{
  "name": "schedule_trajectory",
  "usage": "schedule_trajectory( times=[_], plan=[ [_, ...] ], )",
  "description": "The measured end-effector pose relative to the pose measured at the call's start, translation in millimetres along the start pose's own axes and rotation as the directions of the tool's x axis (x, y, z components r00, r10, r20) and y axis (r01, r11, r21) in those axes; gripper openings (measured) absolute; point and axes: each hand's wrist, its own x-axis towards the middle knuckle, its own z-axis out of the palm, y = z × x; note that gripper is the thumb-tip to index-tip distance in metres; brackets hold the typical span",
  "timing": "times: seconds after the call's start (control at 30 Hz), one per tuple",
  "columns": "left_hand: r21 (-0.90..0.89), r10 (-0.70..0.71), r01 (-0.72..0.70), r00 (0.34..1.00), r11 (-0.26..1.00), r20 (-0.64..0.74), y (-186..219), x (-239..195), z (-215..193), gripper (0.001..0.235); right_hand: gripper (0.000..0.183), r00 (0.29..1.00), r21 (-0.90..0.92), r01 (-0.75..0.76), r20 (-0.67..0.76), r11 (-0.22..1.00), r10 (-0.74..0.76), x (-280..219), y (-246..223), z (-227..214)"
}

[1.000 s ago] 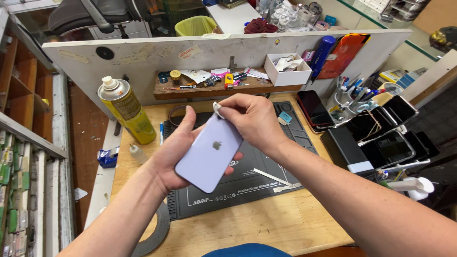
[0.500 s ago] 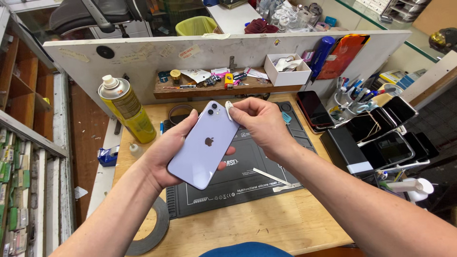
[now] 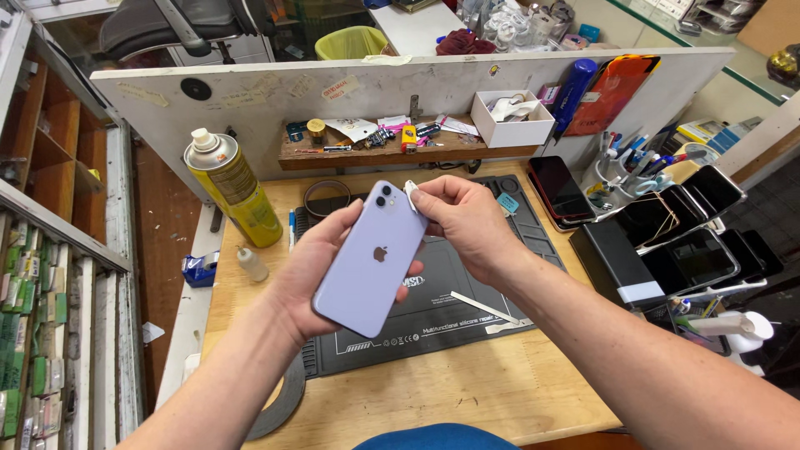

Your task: The person wipes a smartphone with a cloth, then sprays a cleaning solution onto the cloth and continues wiping the phone's screen and back. The person uses a screwdriver to pry at the phone's edge and then resumes wiping the device.

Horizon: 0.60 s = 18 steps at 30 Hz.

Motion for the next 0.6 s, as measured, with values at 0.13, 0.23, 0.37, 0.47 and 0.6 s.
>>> schedule_trajectory(
  times=[0.13, 0.23, 0.37, 0.47, 0.6],
  plan=[
    [-0.059, -0.08, 0.075, 0.992, 0.995, -0.095, -10, 7, -18, 0.063, 0.016, 0.979, -0.285, 0.154, -0.085, 0.946, -0.185, -2, 7, 3],
    [-0.091, -0.087, 0.073, 0.983, 0.993, -0.159, -19, 17, -40, 0.052, 0.014, 0.949, -0.476, 0.253, -0.045, 0.842, -0.311, -18, 13, 13],
    [-0.207, -0.084, 0.059, 0.99, 0.977, -0.117, -31, 37, -64, 0.028, 0.023, 0.846, -0.59, 0.5, 0.175, 0.634, -0.504, -49, 15, 35],
    [-0.102, -0.088, 0.066, 0.968, 0.993, -0.233, -32, 40, -71, 0.028, 0.024, 0.693, -0.523, 0.706, 0.375, 0.478, -0.615, -55, 5, 44],
    [0.001, -0.092, 0.098, 0.94, 0.995, -0.327, -28, 33, -65, 0.029, 0.031, 0.766, -0.664, 0.613, 0.367, 0.428, -0.528, -38, -16, 37]
  ],
)
